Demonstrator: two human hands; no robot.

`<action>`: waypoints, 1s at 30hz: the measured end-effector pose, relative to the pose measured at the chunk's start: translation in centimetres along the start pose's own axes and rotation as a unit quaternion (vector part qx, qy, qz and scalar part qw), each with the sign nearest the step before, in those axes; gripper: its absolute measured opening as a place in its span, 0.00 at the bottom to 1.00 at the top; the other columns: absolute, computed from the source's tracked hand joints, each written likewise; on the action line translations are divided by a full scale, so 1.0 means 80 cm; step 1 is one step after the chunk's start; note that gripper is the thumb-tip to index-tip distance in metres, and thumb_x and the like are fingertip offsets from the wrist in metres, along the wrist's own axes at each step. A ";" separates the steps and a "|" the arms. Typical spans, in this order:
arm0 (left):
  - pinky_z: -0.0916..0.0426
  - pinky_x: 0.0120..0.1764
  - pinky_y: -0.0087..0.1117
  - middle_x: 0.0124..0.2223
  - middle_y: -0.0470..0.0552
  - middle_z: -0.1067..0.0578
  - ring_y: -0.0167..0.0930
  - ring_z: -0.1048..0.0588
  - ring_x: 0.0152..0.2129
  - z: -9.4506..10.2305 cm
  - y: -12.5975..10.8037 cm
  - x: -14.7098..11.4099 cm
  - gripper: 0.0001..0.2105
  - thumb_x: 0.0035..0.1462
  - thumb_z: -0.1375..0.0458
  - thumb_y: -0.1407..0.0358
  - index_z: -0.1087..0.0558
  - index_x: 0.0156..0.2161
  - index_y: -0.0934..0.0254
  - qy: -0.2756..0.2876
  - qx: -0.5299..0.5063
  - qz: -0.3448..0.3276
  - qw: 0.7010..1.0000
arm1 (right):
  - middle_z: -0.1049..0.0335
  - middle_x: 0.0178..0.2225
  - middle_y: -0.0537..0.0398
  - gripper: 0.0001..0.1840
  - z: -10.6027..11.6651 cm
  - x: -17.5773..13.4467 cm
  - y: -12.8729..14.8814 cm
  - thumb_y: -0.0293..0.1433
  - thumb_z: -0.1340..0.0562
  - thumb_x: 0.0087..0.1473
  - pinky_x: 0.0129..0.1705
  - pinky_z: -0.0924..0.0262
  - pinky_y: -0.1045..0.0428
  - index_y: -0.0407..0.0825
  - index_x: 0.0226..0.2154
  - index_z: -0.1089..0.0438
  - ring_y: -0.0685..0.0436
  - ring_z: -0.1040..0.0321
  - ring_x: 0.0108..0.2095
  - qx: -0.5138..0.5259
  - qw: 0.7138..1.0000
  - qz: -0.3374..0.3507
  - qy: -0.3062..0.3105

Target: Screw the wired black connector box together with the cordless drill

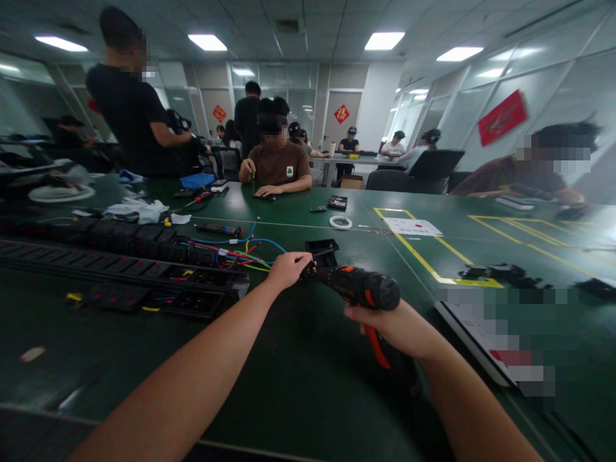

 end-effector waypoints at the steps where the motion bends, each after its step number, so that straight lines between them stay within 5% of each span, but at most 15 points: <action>1: 0.32 0.52 0.32 0.52 0.48 0.20 0.37 0.24 0.51 0.000 0.000 0.000 0.17 0.66 0.48 0.54 0.20 0.50 0.54 -0.002 -0.001 -0.001 1.000 | 0.27 0.33 0.55 0.18 -0.001 0.000 0.002 0.44 0.32 0.49 0.33 0.37 0.50 0.48 0.36 0.27 0.46 0.33 0.29 0.002 1.000 0.002 0.000; 30: 0.33 0.53 0.32 0.53 0.48 0.20 0.37 0.24 0.51 -0.001 0.003 0.002 0.18 0.66 0.48 0.54 0.20 0.50 0.55 -0.004 0.003 -0.011 1.000 | 0.27 0.34 0.53 0.16 -0.003 -0.001 -0.002 0.43 0.34 0.52 0.35 0.33 0.48 0.49 0.38 0.27 0.44 0.31 0.31 -0.039 0.999 0.018 0.006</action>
Point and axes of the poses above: each hand's wrist, its own x-axis towards the middle knuckle, its own z-axis out of the back of the hand, y = z × x, the point moved 6 cm from there along x, towards the middle knuckle
